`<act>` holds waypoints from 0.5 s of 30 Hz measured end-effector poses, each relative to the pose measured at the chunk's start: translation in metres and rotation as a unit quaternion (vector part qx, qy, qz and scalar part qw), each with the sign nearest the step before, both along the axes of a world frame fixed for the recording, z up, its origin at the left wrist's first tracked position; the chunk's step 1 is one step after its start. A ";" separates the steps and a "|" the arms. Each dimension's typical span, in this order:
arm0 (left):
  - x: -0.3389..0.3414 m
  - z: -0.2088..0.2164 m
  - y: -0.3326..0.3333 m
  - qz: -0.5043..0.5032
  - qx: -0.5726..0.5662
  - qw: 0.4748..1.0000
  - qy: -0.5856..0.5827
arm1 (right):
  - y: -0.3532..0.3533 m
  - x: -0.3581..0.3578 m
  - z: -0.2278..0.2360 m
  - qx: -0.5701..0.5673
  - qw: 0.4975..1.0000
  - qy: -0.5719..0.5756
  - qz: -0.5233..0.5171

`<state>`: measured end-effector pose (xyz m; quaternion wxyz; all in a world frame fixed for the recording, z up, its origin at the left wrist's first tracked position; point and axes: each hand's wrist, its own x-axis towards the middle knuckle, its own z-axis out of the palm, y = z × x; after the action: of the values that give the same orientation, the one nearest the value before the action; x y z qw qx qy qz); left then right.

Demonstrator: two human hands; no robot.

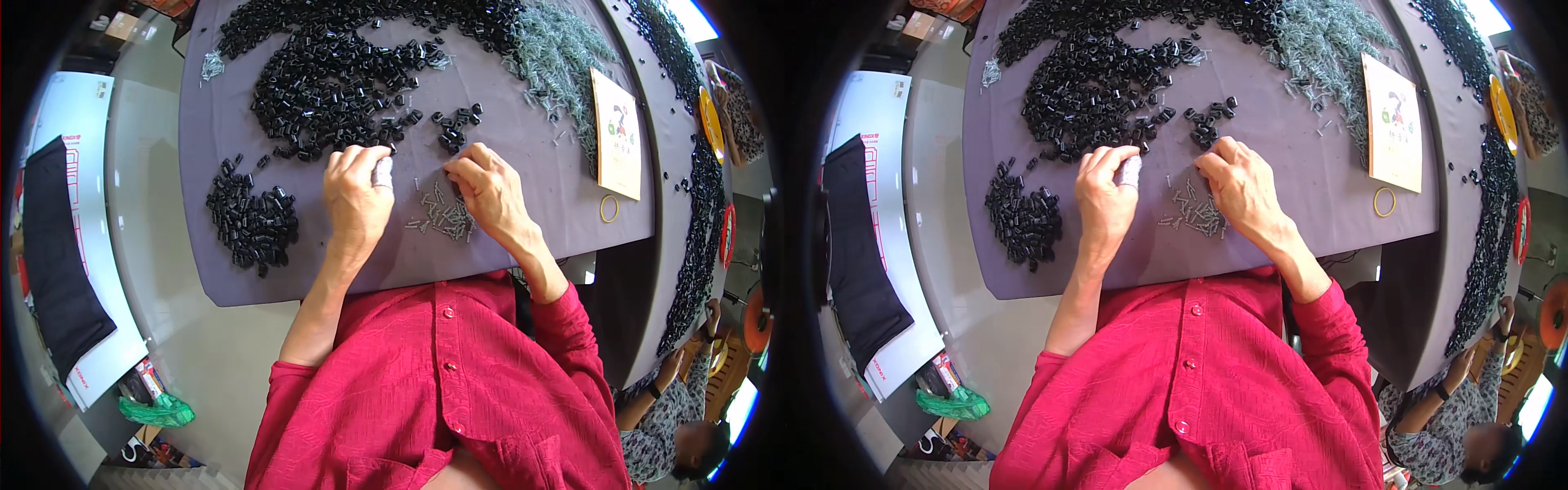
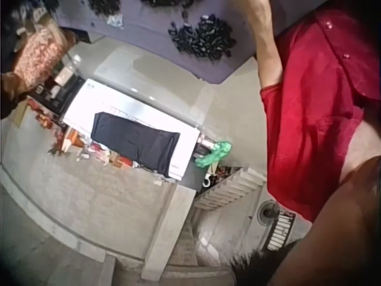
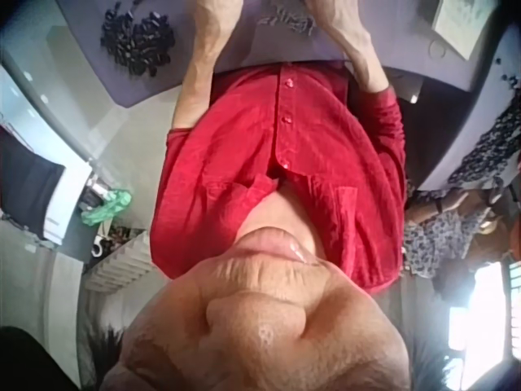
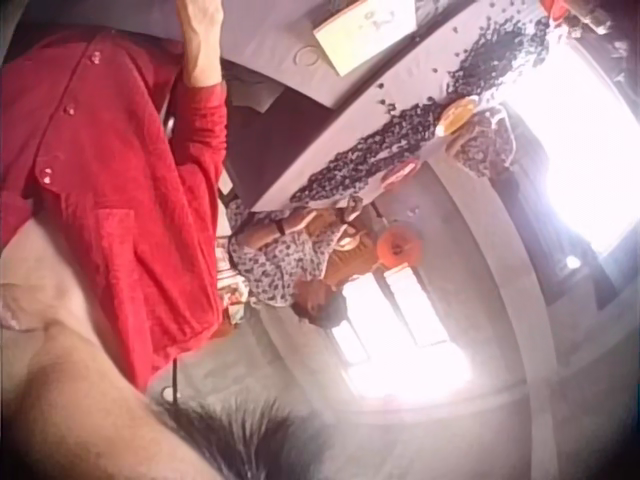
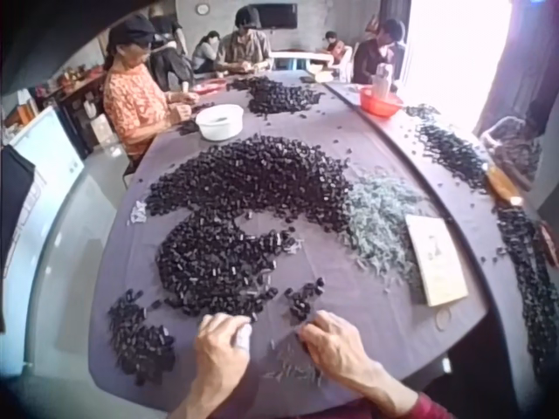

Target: Assembling small metal hooks onto black plastic components at a workbench.

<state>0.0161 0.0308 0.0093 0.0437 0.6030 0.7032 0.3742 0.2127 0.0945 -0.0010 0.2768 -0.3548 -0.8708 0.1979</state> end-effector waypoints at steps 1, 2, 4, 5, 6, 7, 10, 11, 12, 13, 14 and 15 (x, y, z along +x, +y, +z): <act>-0.003 -0.002 -0.004 0.003 0.011 1.000 0.009 | 0.000 -0.001 0.001 -0.001 1.000 -0.001 0.000; -0.003 -0.002 -0.007 0.004 0.009 1.000 0.008 | 0.000 -0.002 0.000 -0.002 1.000 -0.003 0.000; -0.002 0.000 -0.013 -0.011 0.008 0.999 -0.053 | 0.000 -0.003 -0.001 -0.008 1.000 -0.022 0.001; 0.001 0.001 -0.015 -0.025 0.002 0.996 -0.088 | 0.001 -0.003 0.000 -0.011 0.999 -0.039 0.002; 0.007 0.005 -0.017 -0.034 -0.013 0.988 -0.150 | 0.000 -0.003 0.000 -0.011 0.999 -0.040 0.003; 0.013 0.007 -0.019 -0.039 -0.033 0.981 -0.188 | 0.000 -0.003 -0.001 -0.019 0.999 -0.036 0.002; 0.019 0.000 -0.023 -0.058 -0.059 0.967 -0.242 | -0.008 -0.010 0.014 -0.082 0.996 0.027 0.023; 0.020 -0.003 -0.025 -0.065 -0.100 0.937 -0.330 | -0.012 -0.014 0.020 -0.138 0.986 0.087 0.042; 0.020 -0.005 -0.027 -0.070 -0.139 0.897 -0.414 | -0.016 -0.019 0.021 -0.139 0.985 0.086 0.044; 0.020 0.009 -0.026 -0.076 -0.187 0.856 -0.476 | -0.019 -0.024 0.023 -0.149 0.981 0.108 0.052; 0.019 0.007 -0.027 -0.076 -0.187 0.855 -0.477 | -0.021 -0.027 0.026 -0.159 0.977 0.130 0.060; 0.017 0.003 -0.029 -0.077 -0.177 0.828 -0.526 | -0.022 -0.029 0.029 -0.172 0.976 0.118 0.066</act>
<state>0.0329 0.0023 0.0121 0.5417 0.3493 0.5792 0.4991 0.1839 0.0722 0.0282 0.2991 -0.3134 -0.8060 0.4034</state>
